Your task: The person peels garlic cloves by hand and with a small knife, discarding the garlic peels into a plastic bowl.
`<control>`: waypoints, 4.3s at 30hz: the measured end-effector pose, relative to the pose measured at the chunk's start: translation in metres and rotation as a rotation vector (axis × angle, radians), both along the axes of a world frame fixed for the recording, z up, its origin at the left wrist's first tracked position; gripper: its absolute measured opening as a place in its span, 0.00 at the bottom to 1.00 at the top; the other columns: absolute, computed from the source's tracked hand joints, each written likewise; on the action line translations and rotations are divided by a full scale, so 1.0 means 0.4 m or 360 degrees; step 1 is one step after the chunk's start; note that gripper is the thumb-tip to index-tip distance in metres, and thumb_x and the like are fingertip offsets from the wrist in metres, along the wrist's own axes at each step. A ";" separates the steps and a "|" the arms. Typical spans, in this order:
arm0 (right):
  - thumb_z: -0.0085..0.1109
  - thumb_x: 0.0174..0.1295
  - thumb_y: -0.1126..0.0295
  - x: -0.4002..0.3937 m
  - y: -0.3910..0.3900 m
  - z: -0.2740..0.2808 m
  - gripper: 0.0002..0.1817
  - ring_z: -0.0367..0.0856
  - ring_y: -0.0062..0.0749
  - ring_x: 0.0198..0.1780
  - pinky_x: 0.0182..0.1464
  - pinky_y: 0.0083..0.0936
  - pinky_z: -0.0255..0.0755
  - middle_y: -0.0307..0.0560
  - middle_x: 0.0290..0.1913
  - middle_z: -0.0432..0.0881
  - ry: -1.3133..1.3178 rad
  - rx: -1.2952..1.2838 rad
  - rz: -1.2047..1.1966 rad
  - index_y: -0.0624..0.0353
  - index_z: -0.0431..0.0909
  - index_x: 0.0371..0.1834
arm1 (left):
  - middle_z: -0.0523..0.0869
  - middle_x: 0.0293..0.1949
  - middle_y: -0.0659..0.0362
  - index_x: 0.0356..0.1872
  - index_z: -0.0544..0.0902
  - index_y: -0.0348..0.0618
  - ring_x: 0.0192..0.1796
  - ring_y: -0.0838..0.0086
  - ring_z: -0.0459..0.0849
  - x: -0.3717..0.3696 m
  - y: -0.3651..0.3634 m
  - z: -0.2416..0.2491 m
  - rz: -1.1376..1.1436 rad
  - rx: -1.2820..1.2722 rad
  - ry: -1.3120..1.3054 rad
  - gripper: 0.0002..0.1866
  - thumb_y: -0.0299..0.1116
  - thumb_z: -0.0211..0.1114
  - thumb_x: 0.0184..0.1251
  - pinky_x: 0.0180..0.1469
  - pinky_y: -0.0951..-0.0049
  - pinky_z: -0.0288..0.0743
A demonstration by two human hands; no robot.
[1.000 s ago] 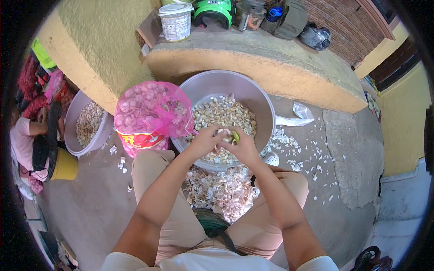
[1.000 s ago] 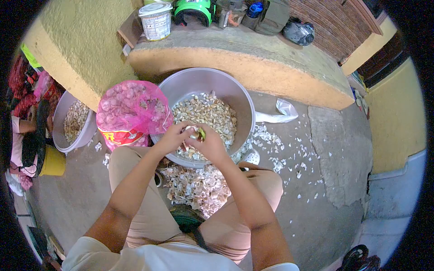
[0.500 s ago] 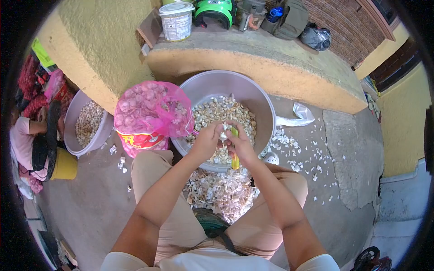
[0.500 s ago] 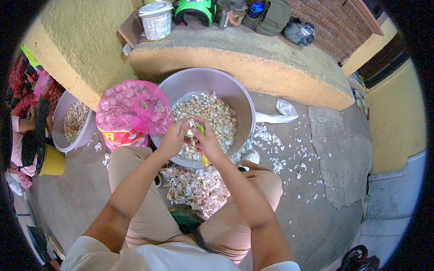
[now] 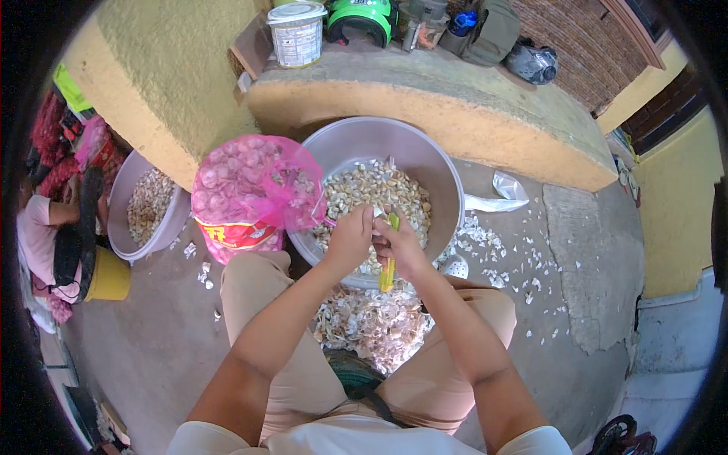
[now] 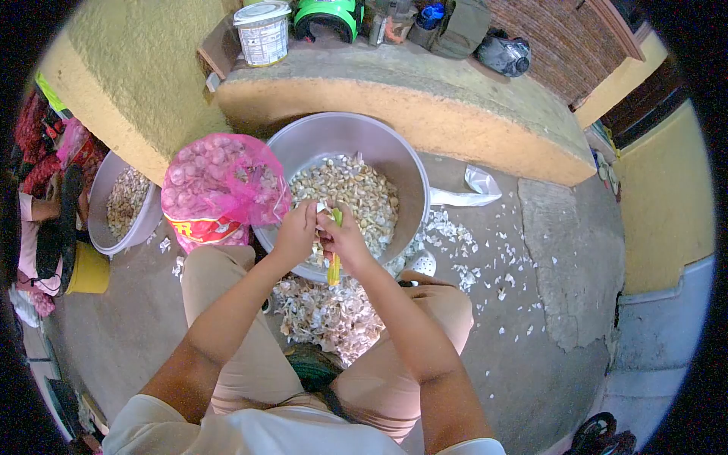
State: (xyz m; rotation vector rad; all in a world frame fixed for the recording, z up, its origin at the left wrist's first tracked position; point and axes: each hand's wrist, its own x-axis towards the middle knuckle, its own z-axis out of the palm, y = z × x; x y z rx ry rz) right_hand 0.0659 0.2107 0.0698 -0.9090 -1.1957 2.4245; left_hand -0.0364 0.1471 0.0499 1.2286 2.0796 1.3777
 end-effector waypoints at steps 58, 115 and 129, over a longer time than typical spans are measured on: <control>0.58 0.51 0.69 0.030 0.080 -0.015 0.11 0.64 0.17 0.13 0.14 0.16 0.59 0.38 0.20 0.73 -0.0228 0.0640 0.0332 0.63 0.72 0.34 | 0.80 0.24 0.60 0.28 0.78 0.36 0.24 0.78 0.79 -0.100 -0.017 -0.020 -0.0515 -0.0352 -0.1663 0.08 0.30 0.65 0.51 0.28 0.80 0.76; 0.51 0.58 0.62 -0.002 0.057 -0.036 0.14 0.65 0.15 0.14 0.13 0.15 0.60 0.36 0.19 0.71 -0.0288 0.0822 0.0116 0.59 0.73 0.42 | 0.74 0.18 0.62 0.45 0.72 0.39 0.20 0.81 0.72 -0.056 -0.015 0.017 -0.0699 -0.0538 -0.0401 0.20 0.46 0.54 0.60 0.21 0.78 0.65; 0.50 0.58 0.61 -0.013 0.029 -0.066 0.15 0.73 0.21 0.19 0.15 0.15 0.64 0.41 0.20 0.76 -0.0514 0.1416 -0.0308 0.62 0.73 0.40 | 0.78 0.26 0.48 0.39 0.73 0.35 0.28 0.65 0.77 -0.047 -0.006 -0.016 -0.0346 -0.0067 -0.0039 0.17 0.41 0.57 0.58 0.32 0.70 0.68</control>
